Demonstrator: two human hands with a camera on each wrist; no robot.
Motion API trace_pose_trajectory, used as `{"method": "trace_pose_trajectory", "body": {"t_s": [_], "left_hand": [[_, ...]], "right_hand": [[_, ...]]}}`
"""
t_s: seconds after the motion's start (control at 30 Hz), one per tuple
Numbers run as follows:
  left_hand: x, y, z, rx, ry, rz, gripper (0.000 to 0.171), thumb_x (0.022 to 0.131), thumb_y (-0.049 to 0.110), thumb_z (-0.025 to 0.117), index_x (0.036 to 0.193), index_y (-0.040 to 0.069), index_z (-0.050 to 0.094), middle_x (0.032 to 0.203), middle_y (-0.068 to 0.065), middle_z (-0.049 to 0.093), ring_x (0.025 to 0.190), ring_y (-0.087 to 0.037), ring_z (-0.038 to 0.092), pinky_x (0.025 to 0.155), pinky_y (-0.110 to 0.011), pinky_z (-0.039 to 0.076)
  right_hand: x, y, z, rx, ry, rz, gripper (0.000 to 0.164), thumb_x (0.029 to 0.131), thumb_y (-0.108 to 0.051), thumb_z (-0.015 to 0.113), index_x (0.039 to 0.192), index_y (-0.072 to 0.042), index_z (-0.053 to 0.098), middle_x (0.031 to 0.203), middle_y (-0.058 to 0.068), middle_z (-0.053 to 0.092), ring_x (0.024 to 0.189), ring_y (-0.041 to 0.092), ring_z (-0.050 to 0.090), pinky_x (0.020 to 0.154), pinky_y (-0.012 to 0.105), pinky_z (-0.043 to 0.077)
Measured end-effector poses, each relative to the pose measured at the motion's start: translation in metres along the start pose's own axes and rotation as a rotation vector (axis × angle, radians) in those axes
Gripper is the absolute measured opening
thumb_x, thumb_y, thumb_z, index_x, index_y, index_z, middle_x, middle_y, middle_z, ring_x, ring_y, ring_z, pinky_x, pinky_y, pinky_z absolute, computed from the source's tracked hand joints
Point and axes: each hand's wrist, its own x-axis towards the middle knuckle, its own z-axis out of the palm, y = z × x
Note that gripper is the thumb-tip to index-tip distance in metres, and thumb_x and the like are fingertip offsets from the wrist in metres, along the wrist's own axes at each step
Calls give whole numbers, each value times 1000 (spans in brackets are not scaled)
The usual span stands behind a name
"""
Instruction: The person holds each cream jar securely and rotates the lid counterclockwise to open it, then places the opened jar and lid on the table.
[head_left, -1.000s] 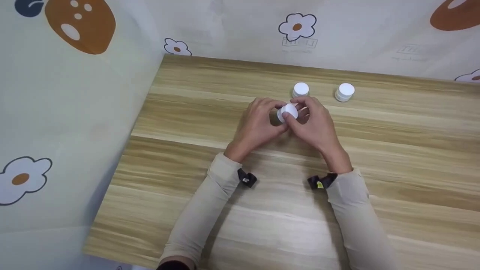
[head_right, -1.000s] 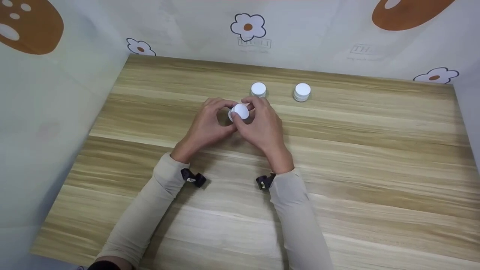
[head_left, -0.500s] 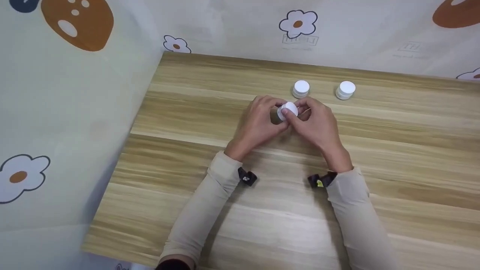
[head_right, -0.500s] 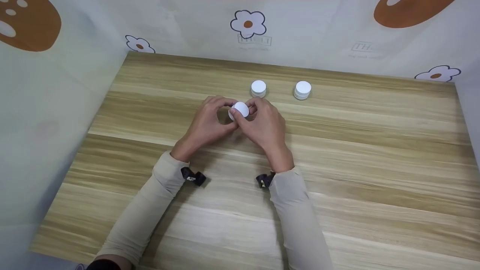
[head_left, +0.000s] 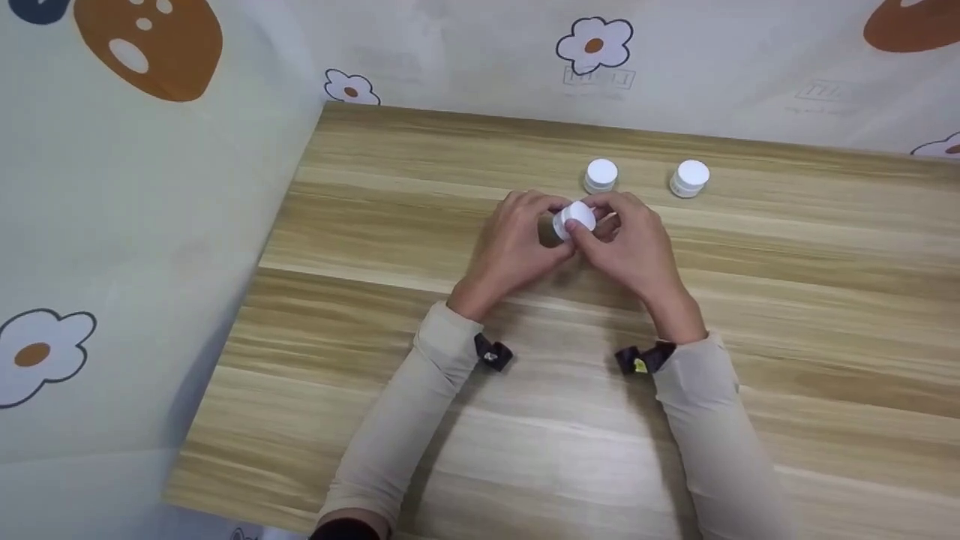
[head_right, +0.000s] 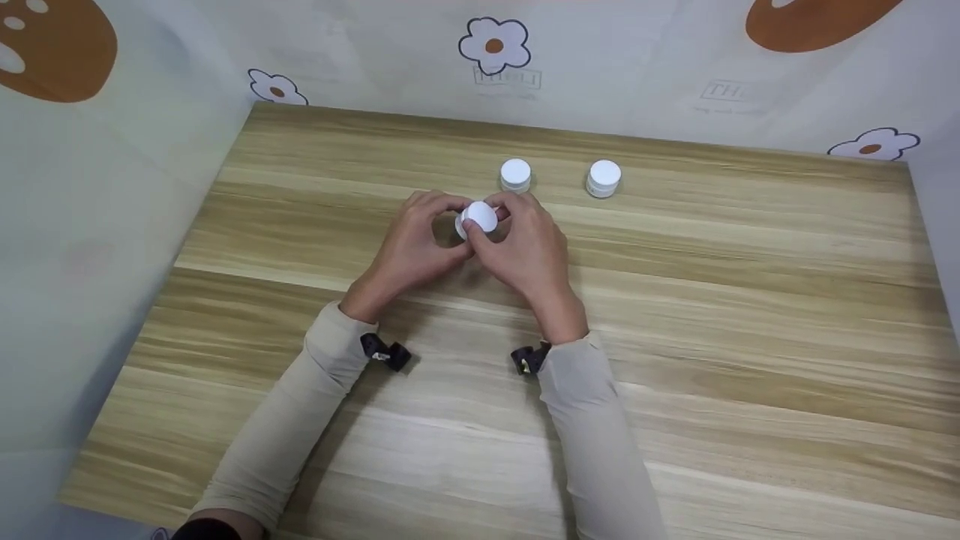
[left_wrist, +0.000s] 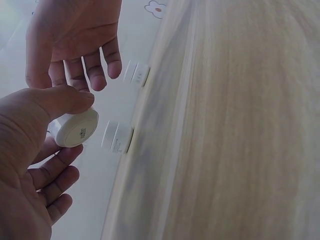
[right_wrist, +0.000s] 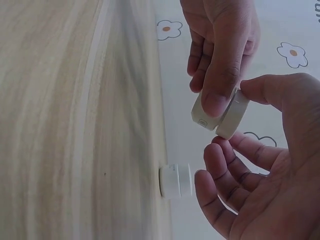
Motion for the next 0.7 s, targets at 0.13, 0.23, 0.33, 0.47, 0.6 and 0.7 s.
{"method": "trace_pose_trajectory", "body": {"t_s": [0.13,0.23,0.33,0.47,0.6,0.7], "left_hand": [[0,-1,0,4,-3,-9,49,86,38,84,131,21,73,134,2,72,126,-20,60,108,-38,50],[1,0,-1,1,4,-10,49,86,38,84,131,20,73,135,2,72,126,-20,60,108,-38,50],[1,0,0,-2,8,-11,50,87,39,83,131,19,73,136,1,72,127,-20,60,110,-39,49],[1,0,0,-1,-2,-15,50,87,40,83,132,19,73,136,1,72,128,-20,59,111,-38,49],[1,0,0,1,3,-9,50,87,39,83,131,20,73,135,1,72,128,-20,60,110,-37,49],[1,0,0,2,7,2,49,86,38,84,131,19,73,134,1,73,128,-20,60,110,-37,49]], "right_hand": [[1,0,0,8,-20,3,36,94,-24,78,123,-3,72,109,17,71,93,30,70,83,35,53],[2,-1,0,12,-26,10,41,96,-30,77,127,-4,71,111,17,72,96,31,71,85,37,55],[1,-1,-1,8,-23,30,46,97,-36,75,131,-5,69,111,17,72,97,31,73,86,39,56],[1,-1,-1,-19,-18,67,47,97,-42,74,126,-5,70,109,17,74,96,30,74,85,39,55],[1,-2,0,-43,-13,80,45,96,-45,74,117,-6,72,102,14,76,91,26,73,81,35,53],[1,-1,1,-55,-15,77,43,96,-45,75,115,-7,71,98,13,76,88,24,71,79,32,51]]}}
